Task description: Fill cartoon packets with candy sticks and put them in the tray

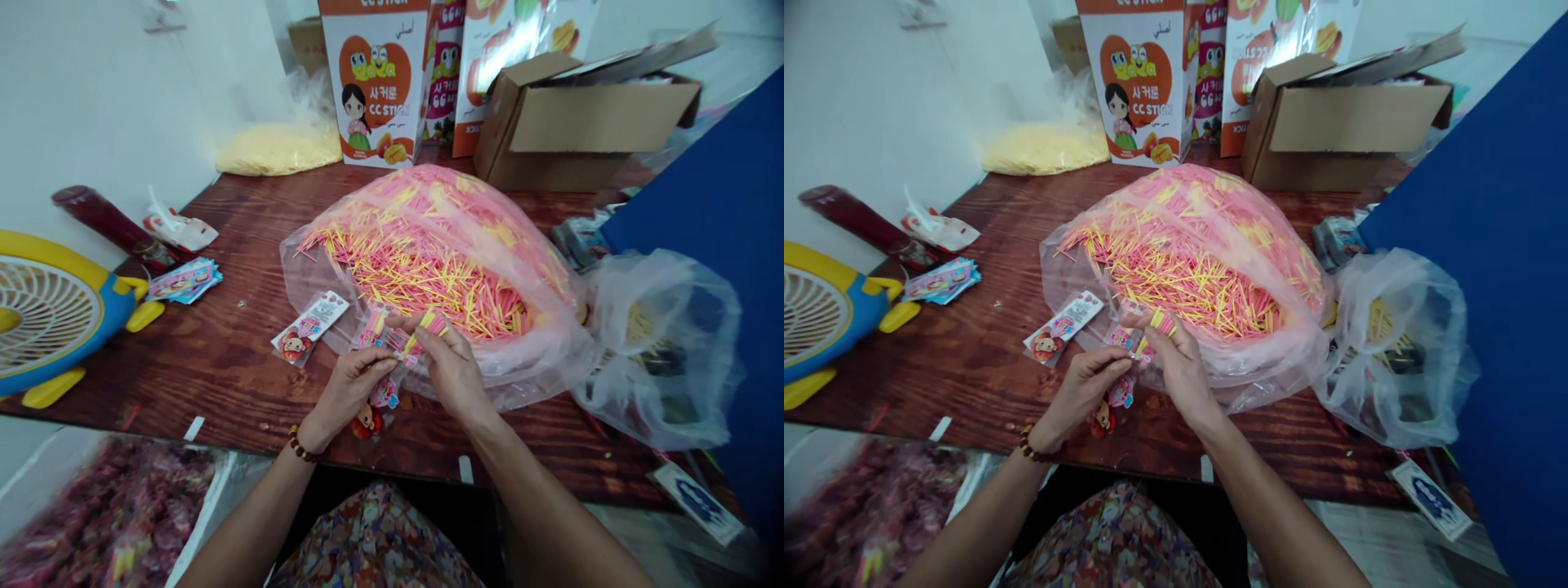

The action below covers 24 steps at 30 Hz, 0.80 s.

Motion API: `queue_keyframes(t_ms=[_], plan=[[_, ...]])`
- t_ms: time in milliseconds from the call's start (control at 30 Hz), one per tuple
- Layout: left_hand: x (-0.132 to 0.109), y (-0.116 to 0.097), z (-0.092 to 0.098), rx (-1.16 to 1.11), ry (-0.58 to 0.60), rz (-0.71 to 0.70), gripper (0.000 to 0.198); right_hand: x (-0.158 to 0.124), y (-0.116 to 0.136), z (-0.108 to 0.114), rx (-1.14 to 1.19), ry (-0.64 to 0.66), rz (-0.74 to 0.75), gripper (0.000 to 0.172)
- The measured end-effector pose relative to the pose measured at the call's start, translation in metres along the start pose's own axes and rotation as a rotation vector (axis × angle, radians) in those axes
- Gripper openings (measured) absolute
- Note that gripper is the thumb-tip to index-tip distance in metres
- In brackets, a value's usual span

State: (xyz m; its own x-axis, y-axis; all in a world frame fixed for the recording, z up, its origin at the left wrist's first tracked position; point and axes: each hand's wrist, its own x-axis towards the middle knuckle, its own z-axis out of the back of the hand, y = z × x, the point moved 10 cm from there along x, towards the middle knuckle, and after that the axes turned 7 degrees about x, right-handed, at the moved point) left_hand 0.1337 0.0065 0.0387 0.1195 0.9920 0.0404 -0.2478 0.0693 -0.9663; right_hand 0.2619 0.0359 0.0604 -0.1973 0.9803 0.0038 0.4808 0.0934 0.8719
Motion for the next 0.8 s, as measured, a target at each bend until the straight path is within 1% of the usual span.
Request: queue_keyframes(t_ms=[100, 200, 300, 400, 467, 533, 633, 800], plan=[[0.005, 0.0, -0.003, -0.093, 0.012, 0.009, 0.022, 0.002, 0.003, -0.006, -0.062, 0.087, -0.016, 0.016], [0.01, 0.005, -0.002, -0.172, -0.02, 0.032, 0.024, 0.007, 0.01, -0.011, -0.13, 0.14, -0.019, 0.023], [0.013, 0.007, -0.001, -0.219, -0.04, 0.041, 0.026, 0.014, 0.018, -0.013, -0.262, 0.157, -0.008, 0.028], [0.016, 0.007, -0.002, -0.289, -0.034, 0.044, 0.024, 0.02, 0.029, -0.015, -0.361, 0.147, 0.009, 0.025], [0.018, 0.005, -0.001, -0.338, -0.043, 0.04, 0.023, 0.022, 0.035, -0.022, -0.413, 0.185, 0.009, 0.023], [0.02, 0.003, 0.002, -0.387, -0.066, 0.033, 0.022, 0.024, 0.042, -0.032, -0.442, 0.232, 0.02, 0.022], [0.022, -0.001, 0.009, -0.434, -0.109, 0.019, 0.023, 0.027, 0.053, -0.043, -0.453, 0.261, 0.048, 0.024], [0.026, -0.008, 0.017, -0.39, -0.099, -0.016, 0.024, 0.033, 0.055, -0.054, -0.463, 0.302, 0.038, 0.023]])
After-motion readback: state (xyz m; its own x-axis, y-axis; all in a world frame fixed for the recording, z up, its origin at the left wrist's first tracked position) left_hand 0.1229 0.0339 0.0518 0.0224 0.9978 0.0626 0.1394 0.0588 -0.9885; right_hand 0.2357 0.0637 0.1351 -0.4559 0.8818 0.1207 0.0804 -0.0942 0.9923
